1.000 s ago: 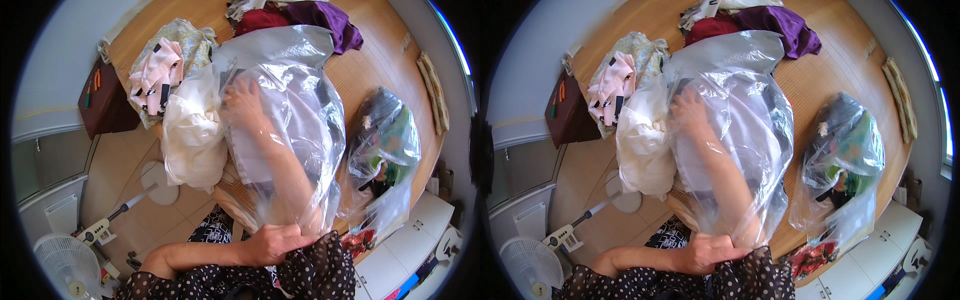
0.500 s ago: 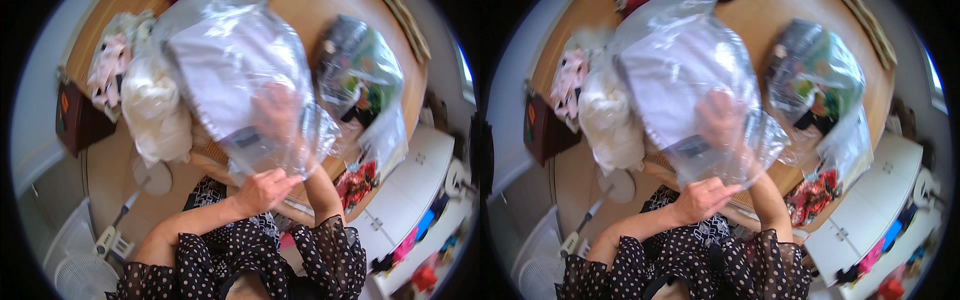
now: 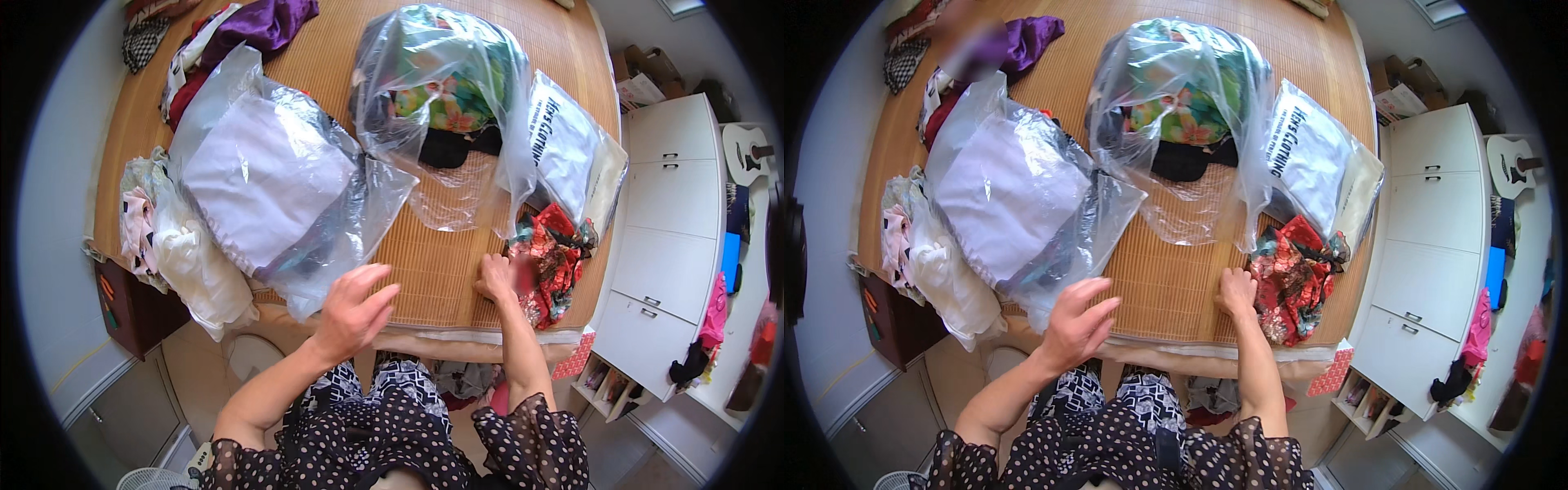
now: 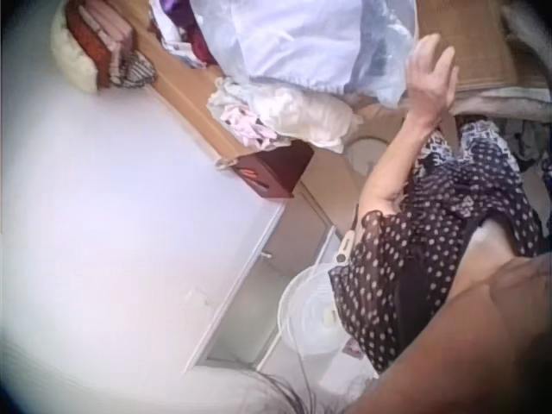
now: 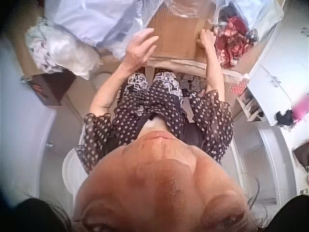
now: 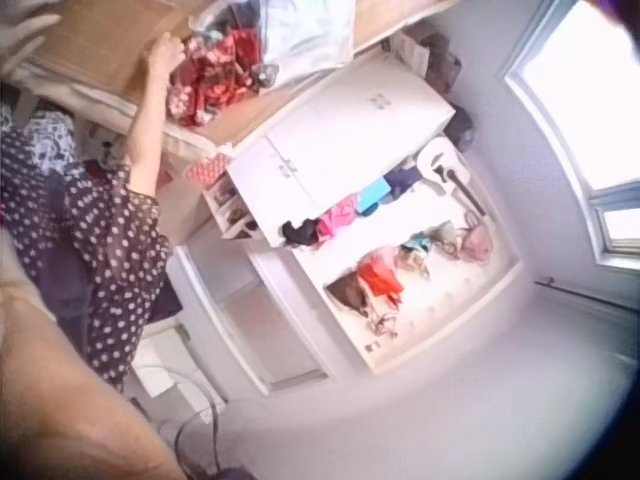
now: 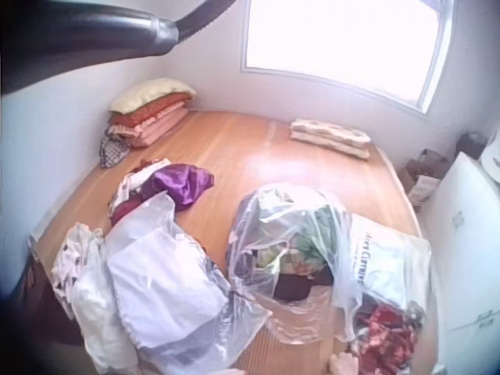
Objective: The person folds various garments, including patterned and solid-colored items, on a wooden table. They handle each piece individually, smoothing and folding them into neat rectangles before placing them into clear plastic bags.
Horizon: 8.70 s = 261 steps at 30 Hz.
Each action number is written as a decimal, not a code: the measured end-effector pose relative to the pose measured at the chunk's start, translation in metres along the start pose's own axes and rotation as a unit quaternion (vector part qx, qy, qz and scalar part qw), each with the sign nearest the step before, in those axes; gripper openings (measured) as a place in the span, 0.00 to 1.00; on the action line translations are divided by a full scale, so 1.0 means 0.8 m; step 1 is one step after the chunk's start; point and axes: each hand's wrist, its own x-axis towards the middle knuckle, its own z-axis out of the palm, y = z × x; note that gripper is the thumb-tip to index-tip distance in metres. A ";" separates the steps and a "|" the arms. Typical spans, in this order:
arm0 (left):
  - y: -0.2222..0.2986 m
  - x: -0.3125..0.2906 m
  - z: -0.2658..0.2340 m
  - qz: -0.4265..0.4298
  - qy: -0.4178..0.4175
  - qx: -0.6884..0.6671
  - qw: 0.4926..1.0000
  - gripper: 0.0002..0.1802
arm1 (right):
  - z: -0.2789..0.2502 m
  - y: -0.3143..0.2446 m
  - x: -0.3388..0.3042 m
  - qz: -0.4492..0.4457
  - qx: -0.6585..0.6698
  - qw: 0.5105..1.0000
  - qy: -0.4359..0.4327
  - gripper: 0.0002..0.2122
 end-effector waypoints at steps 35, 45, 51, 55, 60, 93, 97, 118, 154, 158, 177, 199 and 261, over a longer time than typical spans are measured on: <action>-0.149 0.141 0.199 -0.129 0.057 -0.030 0.990 0.14 | -0.008 0.003 0.048 0.056 0.077 0.985 -0.147 0.16; -0.065 0.001 0.206 -0.149 -0.332 -0.102 0.926 0.10 | 0.008 0.003 0.052 0.064 0.072 0.984 -0.147 0.15; -0.048 0.004 0.206 -0.141 -0.381 -0.174 0.897 0.13 | -0.006 0.000 0.048 0.048 0.084 0.986 -0.137 0.15; -0.055 0.075 0.208 -0.108 -0.153 -0.177 0.966 0.07 | -0.007 0.001 0.046 0.055 0.078 0.986 -0.136 0.14; -0.109 0.166 0.215 -0.089 -0.023 -0.112 0.990 0.10 | -0.003 -0.002 0.052 0.056 0.080 0.987 -0.130 0.14; -0.015 -0.115 0.284 -0.636 0.089 -0.568 0.515 0.15 | 0.094 -0.054 -0.169 0.186 0.728 0.659 0.025 0.23; 0.004 -0.102 0.271 -0.536 0.151 -0.219 0.801 0.22 | 0.034 -0.033 -0.185 0.143 0.731 0.667 0.026 0.19; -0.051 -0.157 0.217 -0.612 0.262 -0.457 0.590 0.19 | 0.067 0.007 -0.225 0.280 0.863 0.420 -0.030 0.24; -0.098 -0.092 0.195 -0.538 0.318 -0.213 0.751 0.31 | 0.049 0.034 -0.237 0.040 0.468 0.872 0.139 0.17; -0.034 -0.063 0.198 -0.300 0.241 0.183 0.905 0.29 | 0.084 0.033 -0.254 0.092 0.493 0.864 0.033 0.10; 0.097 -0.118 0.241 -0.025 -0.286 -0.091 0.954 0.12 | 0.150 0.099 -0.229 0.364 0.814 0.453 0.032 0.08; -0.081 -0.013 0.151 -0.210 -0.139 0.171 0.952 0.12 | 0.010 0.055 -0.150 0.044 0.343 0.936 0.060 0.16; 0.240 -0.008 0.227 -0.126 -0.222 -0.451 0.855 0.25 | 0.070 0.035 -0.267 0.241 0.949 0.203 0.005 0.18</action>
